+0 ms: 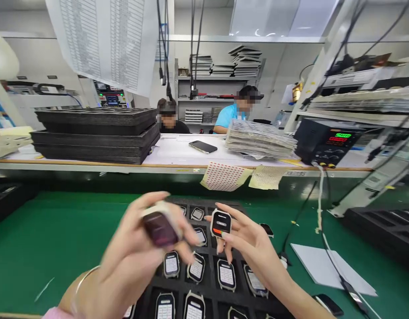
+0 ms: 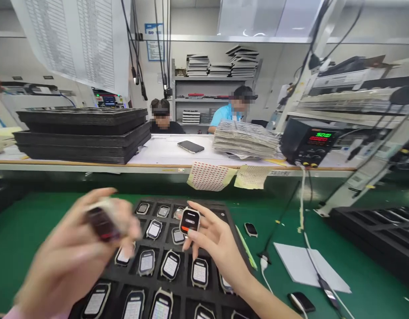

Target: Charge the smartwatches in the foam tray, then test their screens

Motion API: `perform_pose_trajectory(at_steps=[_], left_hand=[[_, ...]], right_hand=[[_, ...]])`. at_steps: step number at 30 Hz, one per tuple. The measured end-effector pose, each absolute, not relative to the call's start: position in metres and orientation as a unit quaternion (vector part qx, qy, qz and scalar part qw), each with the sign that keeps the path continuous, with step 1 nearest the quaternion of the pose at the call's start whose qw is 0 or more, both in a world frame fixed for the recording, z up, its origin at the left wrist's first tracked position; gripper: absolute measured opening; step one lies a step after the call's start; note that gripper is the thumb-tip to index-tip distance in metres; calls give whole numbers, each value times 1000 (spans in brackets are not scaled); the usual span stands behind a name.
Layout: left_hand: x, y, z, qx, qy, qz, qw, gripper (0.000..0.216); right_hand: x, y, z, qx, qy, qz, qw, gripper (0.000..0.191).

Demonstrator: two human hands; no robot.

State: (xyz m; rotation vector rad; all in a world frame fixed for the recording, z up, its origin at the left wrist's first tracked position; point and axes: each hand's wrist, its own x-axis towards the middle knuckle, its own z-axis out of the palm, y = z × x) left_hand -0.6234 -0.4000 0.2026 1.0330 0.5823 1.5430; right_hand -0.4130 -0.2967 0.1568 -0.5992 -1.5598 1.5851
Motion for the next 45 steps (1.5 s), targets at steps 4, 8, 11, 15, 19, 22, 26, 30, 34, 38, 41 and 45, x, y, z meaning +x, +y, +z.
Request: perform_pose_trajectory(at_steps=[4,8,11,15,19,22,26,30,34,38,41,45], left_hand=[[-612,-374,193,466,202,608,610,51],[-604,-363,179,473,224,586,619,58],[-603,-358,174,481,249,569,618,55],[-602,-350,164,492,258,558,617,60],[-602,-343,149,494,235,547,633,58],[-602,-339,140,490,236,542,641,54],[-601,-336,137,488,271,535,634,52],[-602,-334,138,490,299,527,627,57],[-603,-334,138,493,276,540,624,64],[-602,-335,138,498,267,548,617,72],[-600,-334,138,499,292,543,610,67],[-601,-334,137,511,301,530,606,67]], right_hand=[[-413,-291,152,-262,-622,615,408,55],[-412,-288,147,-272,-626,602,414,56],[-408,-288,146,-254,-623,608,422,54],[-406,-290,146,-256,-622,595,440,42],[-408,-291,145,-300,-633,552,453,32],[-408,-292,144,-309,-640,540,452,29],[-403,-292,142,-262,-633,574,449,32],[-400,-292,141,-193,-634,621,418,48],[-402,-292,137,-189,-638,619,417,54],[-402,-291,135,-187,-635,621,419,53],[-401,-292,135,-185,-626,630,422,47],[-403,-292,136,-224,-621,608,440,32]])
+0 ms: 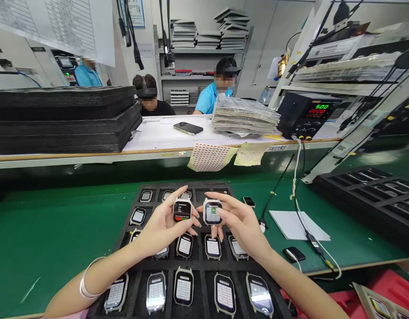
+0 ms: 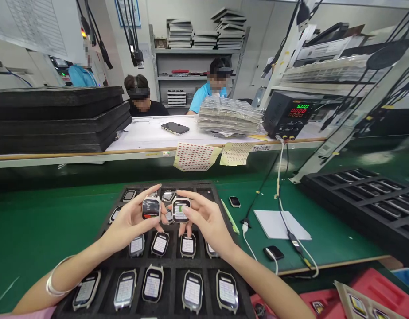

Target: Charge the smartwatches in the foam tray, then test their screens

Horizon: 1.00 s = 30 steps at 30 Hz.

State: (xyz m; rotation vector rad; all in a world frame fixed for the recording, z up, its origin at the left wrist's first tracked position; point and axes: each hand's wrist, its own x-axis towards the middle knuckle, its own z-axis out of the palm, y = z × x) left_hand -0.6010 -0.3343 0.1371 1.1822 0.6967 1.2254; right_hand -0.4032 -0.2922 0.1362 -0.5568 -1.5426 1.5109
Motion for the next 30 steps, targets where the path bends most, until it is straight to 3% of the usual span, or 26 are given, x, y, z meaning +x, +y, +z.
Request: perform_pose_trajectory(at_steps=[5,12,18,26,30], left_hand=[[-601,-336,136,527,290,532,596,60],[-600,-332,133,530,352,521,569,55],[-600,-333,130,524,308,523,598,76],[-598,-328,122,508,321,518,609,85],[-596,-321,117,520,331,499,609,94]], right_hand=[[-405,-294,135,-262,-624,590,441,25],[-401,-297,134,-193,-611,651,407,41],[-399,-293,131,-218,-634,632,389,56],[-391,-291,130,-266,-674,598,342,68],[-373,-253,117,-340,-750,477,306,65]])
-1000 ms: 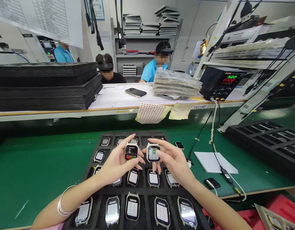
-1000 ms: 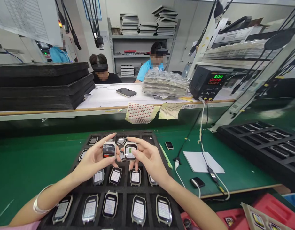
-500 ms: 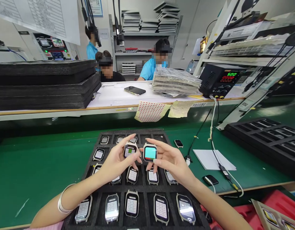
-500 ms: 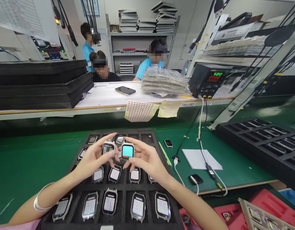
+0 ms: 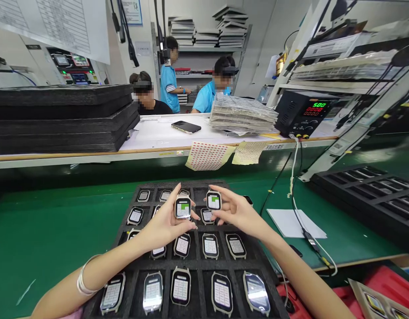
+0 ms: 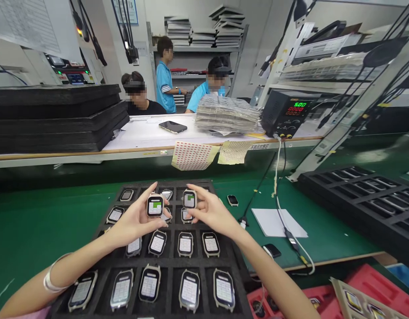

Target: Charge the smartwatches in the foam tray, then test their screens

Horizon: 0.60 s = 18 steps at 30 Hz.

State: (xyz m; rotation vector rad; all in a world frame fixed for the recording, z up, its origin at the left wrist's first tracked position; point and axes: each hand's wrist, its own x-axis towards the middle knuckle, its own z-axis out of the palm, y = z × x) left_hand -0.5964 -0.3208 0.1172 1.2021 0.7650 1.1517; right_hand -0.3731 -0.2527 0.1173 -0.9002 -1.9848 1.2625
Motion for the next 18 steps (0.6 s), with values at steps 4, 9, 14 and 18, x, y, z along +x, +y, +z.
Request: perform_pose_trajectory(at_steps=[4,9,14,18], left_hand=[[-591,-296,113,657,389,434,477,75],[-575,-238,105,824,442,300,187,41],[-564,-197,93,865,440,204,128,39],[-579,-200,96,895,404,140,126,54]], right_hand=[[-348,-198,99,-421,-803,298,300,49],[-330,-173,87,-409,-859,190,244,43],[-325,-189,91,-384,-898,117,183,49],[-326,-201,103,-369,-913,74,159,43]])
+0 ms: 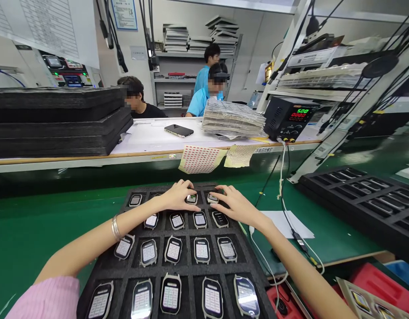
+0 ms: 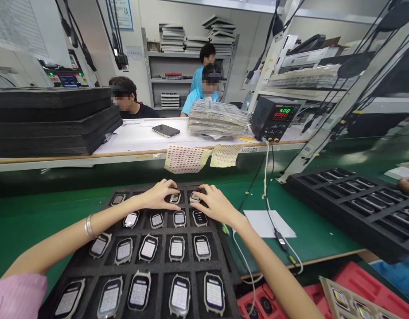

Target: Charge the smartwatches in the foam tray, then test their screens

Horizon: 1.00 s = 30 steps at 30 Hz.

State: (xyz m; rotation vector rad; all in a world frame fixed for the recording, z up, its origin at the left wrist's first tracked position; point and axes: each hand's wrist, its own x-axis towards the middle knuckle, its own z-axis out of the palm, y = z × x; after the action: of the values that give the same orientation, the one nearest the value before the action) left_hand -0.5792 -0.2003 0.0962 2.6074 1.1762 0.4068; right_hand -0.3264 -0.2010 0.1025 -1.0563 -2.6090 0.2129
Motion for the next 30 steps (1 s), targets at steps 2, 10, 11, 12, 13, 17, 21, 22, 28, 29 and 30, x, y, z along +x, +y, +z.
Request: perform_pose_trajectory(at_steps=[2,10,11,12,13,17,21,22,28,29,30], left_hand=[[-595,-209,104,904,392,119,126,58],[-667,-221,129,867,492,12,82,34],[-671,-221,128,863,499,-7,81,33],[-672,-220,127,860,503,-22,80,31],[-673,-220,125,859,505,-33,79,30],[-666,-214,120,861,500,-45,75,25],[-660,-206,112,866,492,-1,87,21],[-661,-205,110,867,489,21,95,21],[-687,-217,104,829,467,207,226,29],[-689,-221,105,812,464,242,258,29],[-690,-226,108,794,461,274,286,30]], right_hand=[[-334,-202,109,-356,-920,65,154,41],[-427,-190,122,-271,-961,43,41,28],[-441,-188,122,-273,-961,35,20,25],[-453,-186,121,-280,-960,27,-1,24],[-464,-185,121,-288,-957,18,-20,24],[-493,-182,121,-327,-942,8,-74,23],[-492,-181,118,-353,-933,54,-45,20],[-487,-180,118,-356,-931,76,-23,22],[-440,-174,130,-319,-885,286,184,44],[-433,-174,132,-306,-867,323,223,48],[-428,-175,135,-294,-848,357,258,52]])
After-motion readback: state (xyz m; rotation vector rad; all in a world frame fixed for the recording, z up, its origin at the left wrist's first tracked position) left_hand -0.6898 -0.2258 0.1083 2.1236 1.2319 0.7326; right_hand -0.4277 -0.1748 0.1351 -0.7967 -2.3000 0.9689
